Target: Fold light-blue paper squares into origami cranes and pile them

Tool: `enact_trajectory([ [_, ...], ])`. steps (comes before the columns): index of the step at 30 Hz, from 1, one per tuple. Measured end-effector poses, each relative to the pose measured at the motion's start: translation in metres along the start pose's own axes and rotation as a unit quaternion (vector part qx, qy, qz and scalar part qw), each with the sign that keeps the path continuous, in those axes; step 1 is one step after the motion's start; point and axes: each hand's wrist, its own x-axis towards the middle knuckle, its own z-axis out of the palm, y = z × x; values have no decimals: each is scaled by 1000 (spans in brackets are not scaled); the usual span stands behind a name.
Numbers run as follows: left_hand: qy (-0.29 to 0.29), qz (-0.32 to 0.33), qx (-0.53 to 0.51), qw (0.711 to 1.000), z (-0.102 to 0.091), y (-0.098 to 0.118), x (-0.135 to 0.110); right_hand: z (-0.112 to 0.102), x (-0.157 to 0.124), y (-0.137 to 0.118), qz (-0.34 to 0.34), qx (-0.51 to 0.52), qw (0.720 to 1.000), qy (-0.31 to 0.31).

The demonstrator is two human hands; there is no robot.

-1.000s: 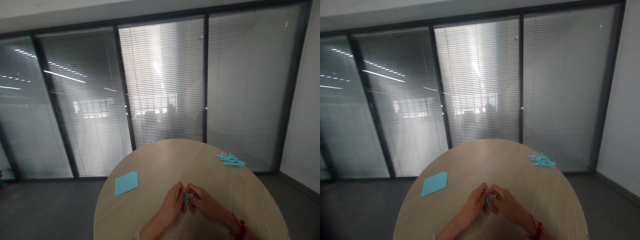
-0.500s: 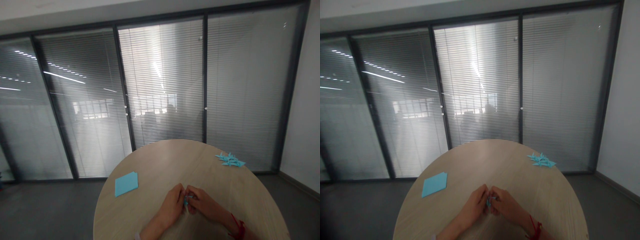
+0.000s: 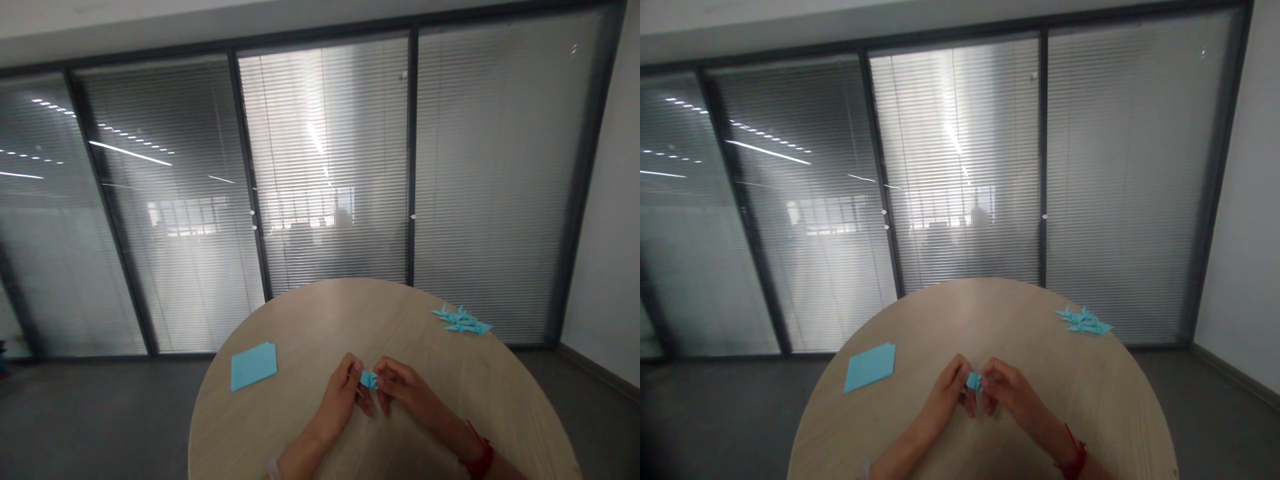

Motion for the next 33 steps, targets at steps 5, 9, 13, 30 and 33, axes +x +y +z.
enact_trajectory([
  [5, 24, 3, -34, 999, -1, 0, 2, 3, -4, -17, -6, 1, 1000, 16],
  [9, 27, 4, -41, 999, -2, 0, 3, 6, -6, -25, 3, 1, 1000, 18],
  [13, 18, 4, -32, 999, -2, 0, 4, 6, -4, -21, 13, 8, 1000, 21],
  [30, -19, 10, 9, 1000, -2, -9, 7, 2, 0, -6, 23, 40, 999, 15],
  [33, -23, 14, 8, 1000, -2, -9, 6, 2, 0, -7, 22, 39, 999, 13],
])
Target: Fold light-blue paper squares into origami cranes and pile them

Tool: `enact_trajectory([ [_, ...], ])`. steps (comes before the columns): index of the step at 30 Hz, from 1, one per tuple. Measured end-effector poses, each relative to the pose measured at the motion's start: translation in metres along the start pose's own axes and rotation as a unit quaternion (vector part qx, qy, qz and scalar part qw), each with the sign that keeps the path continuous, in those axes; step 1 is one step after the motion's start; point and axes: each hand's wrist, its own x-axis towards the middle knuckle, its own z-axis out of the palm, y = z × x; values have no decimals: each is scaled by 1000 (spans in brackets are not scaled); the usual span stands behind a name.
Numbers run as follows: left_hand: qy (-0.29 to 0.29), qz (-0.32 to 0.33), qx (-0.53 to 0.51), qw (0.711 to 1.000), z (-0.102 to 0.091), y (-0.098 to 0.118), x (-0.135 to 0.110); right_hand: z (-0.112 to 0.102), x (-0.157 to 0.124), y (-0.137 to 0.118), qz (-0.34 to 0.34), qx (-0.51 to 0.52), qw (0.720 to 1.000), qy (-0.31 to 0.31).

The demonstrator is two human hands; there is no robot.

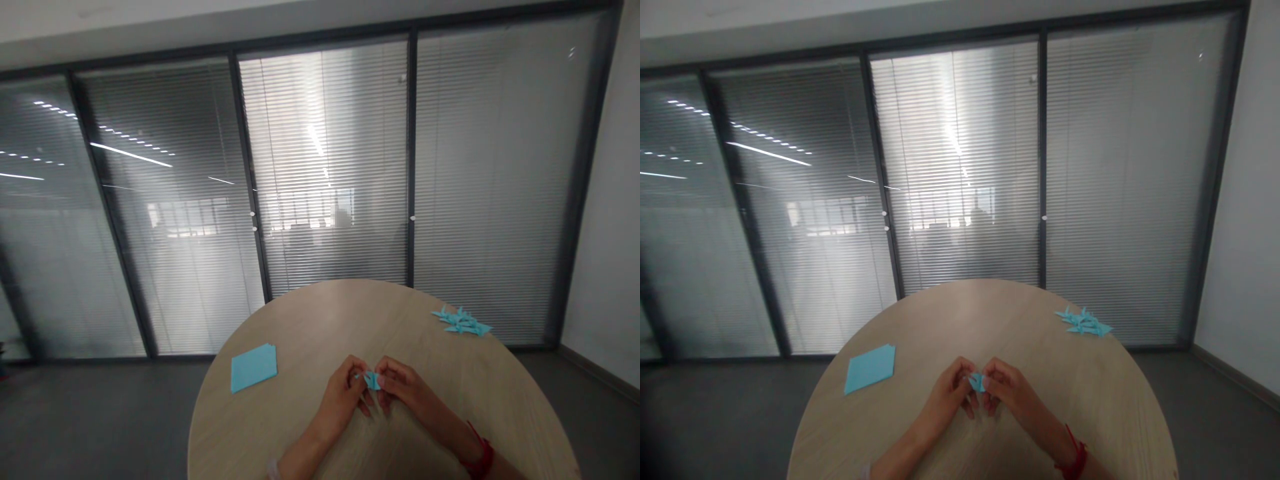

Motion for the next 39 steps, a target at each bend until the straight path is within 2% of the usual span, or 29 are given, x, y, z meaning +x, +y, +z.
enact_trajectory([
  [10, -21, -22, 0, 1000, 0, -1, -2, -1, -2, 2, -11, -57, 998, -21],
  [18, -24, -27, 14, 999, 1, 0, -4, -3, -1, 9, -21, -51, 998, -24],
  [25, -10, -28, 42, 999, 2, 2, -6, -1, -2, 5, -28, -45, 998, -31],
  [39, -44, -37, 60, 997, 1, -4, -5, -1, -1, 8, -22, -66, 997, -20],
])
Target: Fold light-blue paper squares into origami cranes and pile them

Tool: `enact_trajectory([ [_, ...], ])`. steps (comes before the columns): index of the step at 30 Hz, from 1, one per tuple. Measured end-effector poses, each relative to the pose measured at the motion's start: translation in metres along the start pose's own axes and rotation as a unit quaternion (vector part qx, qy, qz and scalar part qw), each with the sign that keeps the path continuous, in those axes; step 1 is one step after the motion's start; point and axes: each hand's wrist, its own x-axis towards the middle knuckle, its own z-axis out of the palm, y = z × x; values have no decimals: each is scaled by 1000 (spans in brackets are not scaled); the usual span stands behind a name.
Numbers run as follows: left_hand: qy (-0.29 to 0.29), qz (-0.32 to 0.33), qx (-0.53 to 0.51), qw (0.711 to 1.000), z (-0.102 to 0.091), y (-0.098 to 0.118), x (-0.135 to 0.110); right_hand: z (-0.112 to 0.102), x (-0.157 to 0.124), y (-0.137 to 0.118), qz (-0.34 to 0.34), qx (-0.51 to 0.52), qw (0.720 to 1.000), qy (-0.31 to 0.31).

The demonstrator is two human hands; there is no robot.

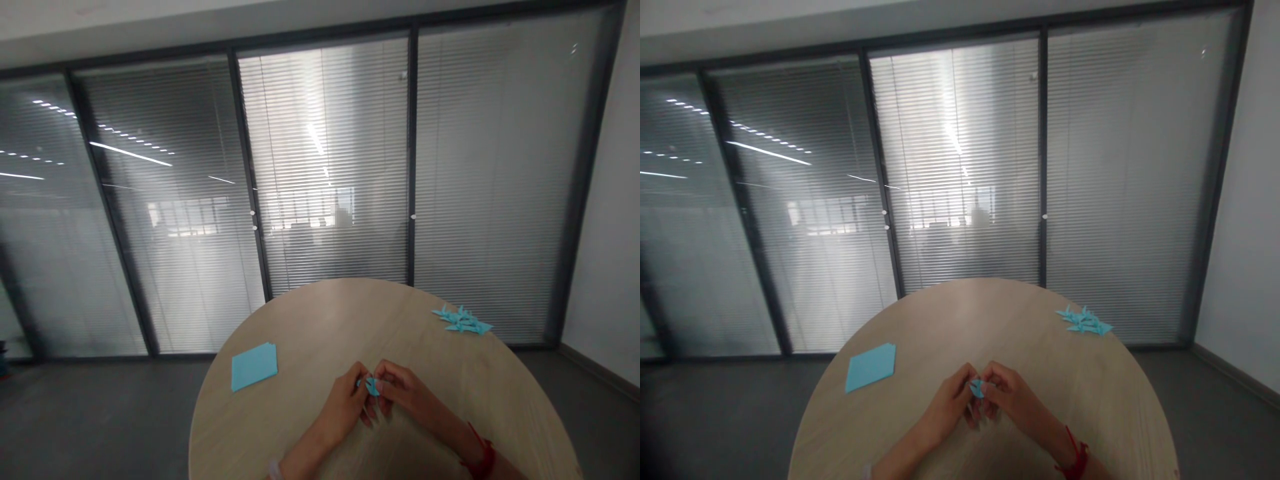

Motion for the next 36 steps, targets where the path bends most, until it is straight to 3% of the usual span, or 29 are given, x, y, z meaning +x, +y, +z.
enact_trajectory([
  [4, -4, -7, 12, 1000, 0, 0, 0, 3, -3, -7, -4, -28, 1000, 6],
  [11, -23, -13, 32, 999, 1, 0, -3, 10, -14, -15, -25, -175, 984, 19],
  [18, -32, -22, 13, 999, 2, -3, -3, 10, -14, -13, -7, -152, 988, 15],
  [27, 18, -3, 35, 999, 3, 1, -1, 4, -9, -3, 12, -152, 984, 90],
  [36, 35, 15, 37, 999, 1, 0, 1, 5, -9, -5, 10, -120, 990, 77],
])
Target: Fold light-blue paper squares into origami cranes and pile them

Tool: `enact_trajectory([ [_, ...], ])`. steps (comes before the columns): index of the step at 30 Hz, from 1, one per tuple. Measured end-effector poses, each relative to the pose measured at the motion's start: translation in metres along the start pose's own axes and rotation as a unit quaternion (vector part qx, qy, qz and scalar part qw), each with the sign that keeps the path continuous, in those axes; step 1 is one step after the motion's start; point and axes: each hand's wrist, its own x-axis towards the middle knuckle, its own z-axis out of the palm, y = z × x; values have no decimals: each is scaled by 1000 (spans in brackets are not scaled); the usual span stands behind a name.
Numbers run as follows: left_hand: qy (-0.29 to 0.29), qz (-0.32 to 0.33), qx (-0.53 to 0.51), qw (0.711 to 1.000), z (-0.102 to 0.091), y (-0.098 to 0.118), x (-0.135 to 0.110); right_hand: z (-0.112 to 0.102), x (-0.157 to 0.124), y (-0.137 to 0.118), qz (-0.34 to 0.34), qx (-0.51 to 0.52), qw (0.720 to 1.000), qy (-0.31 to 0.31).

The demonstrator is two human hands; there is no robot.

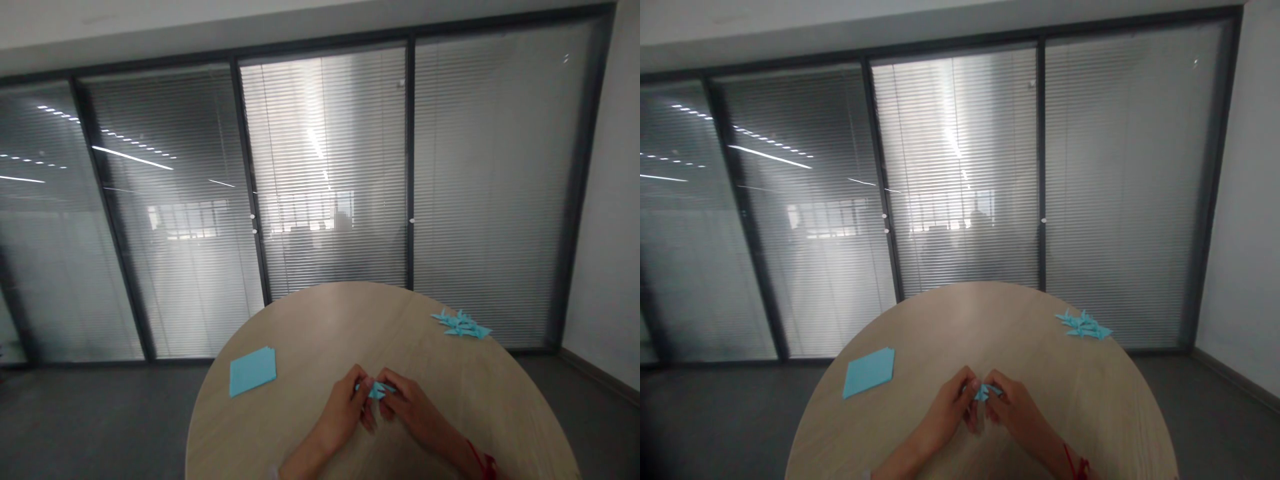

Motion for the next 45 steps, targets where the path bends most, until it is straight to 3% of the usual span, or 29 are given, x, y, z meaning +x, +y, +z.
enact_trajectory([
  [9, 7, -25, -134, 991, -3, 4, 4, -5, 8, 13, -25, 107, 994, -25],
  [20, -16, -45, -213, 976, -7, 14, 2, -9, 3, -3, -6, 171, 985, -27],
  [29, -57, -69, -306, 948, -8, 18, -2, -7, 1, -4, -6, 288, 956, -61],
  [36, -55, -88, -357, 928, -13, 20, -2, -11, 1, -4, 12, 318, 948, -31],
  [45, -23, -101, -338, 936, -17, 21, 0, -13, 2, -2, 8, 303, 953, 18],
])
